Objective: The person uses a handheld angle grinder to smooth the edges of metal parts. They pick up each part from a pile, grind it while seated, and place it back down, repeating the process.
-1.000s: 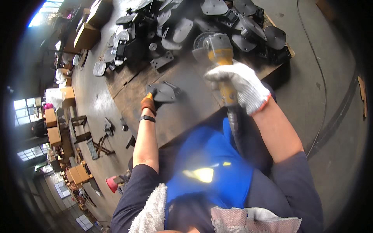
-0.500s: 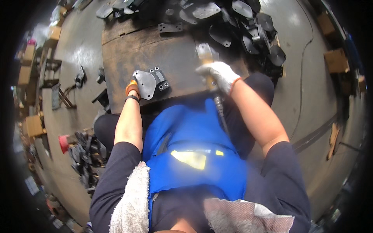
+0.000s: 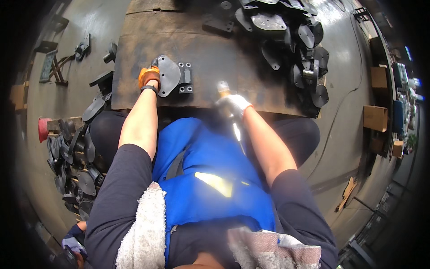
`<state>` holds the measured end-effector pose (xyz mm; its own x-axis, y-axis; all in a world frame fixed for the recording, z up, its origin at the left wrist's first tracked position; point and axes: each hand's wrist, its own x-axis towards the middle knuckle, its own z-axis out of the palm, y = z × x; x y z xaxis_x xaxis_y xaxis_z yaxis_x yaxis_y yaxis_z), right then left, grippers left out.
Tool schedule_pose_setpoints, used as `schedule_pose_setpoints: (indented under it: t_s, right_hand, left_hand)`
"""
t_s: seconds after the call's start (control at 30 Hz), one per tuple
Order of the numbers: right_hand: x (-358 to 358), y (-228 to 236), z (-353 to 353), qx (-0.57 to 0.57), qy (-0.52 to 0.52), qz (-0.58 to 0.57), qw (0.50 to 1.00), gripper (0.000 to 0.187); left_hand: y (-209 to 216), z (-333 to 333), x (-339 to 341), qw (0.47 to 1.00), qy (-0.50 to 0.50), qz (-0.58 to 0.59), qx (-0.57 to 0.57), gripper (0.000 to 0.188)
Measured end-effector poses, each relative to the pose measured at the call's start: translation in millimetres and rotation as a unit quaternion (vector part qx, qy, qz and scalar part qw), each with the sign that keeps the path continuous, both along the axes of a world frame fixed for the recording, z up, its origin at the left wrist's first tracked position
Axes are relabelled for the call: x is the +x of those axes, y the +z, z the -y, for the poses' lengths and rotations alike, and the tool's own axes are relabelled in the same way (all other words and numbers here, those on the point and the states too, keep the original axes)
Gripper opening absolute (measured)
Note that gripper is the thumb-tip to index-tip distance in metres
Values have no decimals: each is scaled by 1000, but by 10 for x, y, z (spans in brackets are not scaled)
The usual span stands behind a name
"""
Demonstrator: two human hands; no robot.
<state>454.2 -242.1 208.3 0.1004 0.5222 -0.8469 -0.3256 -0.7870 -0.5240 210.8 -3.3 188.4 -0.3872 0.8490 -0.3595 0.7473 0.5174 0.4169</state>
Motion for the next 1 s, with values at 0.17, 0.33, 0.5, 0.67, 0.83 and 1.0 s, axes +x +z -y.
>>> schedule_pose_setpoints:
  t_s: [0.17,0.33,0.5,0.67,0.83,1.0]
  right_hand:
    - [61,81,22,-73,-11,-24,997,19]
    - [219,101,6,-81,28,4,996,24]
    - [306,-88,87,-61,-31,-57,996,19]
    - [187,296,-147,-36,24,34,998,18]
    - [23,744,-688,6,182,119,976,24]
    - [-240,963,-1368,108,326,153,926,29]
  left_hand:
    - [-159,-163,-83,989,-109,-105,2,55]
    - [-340,-298,-293,994,-93,-60,-21,74]
    - [-507,-358,-320,996,-76,-49,20,61]
    - [-772,-352,-439,993,1,-59,105,51]
    - [-632,-333,-346,994,67,-24,79,46]
    - [-703,-343,-361,993,55,-47,95,36]
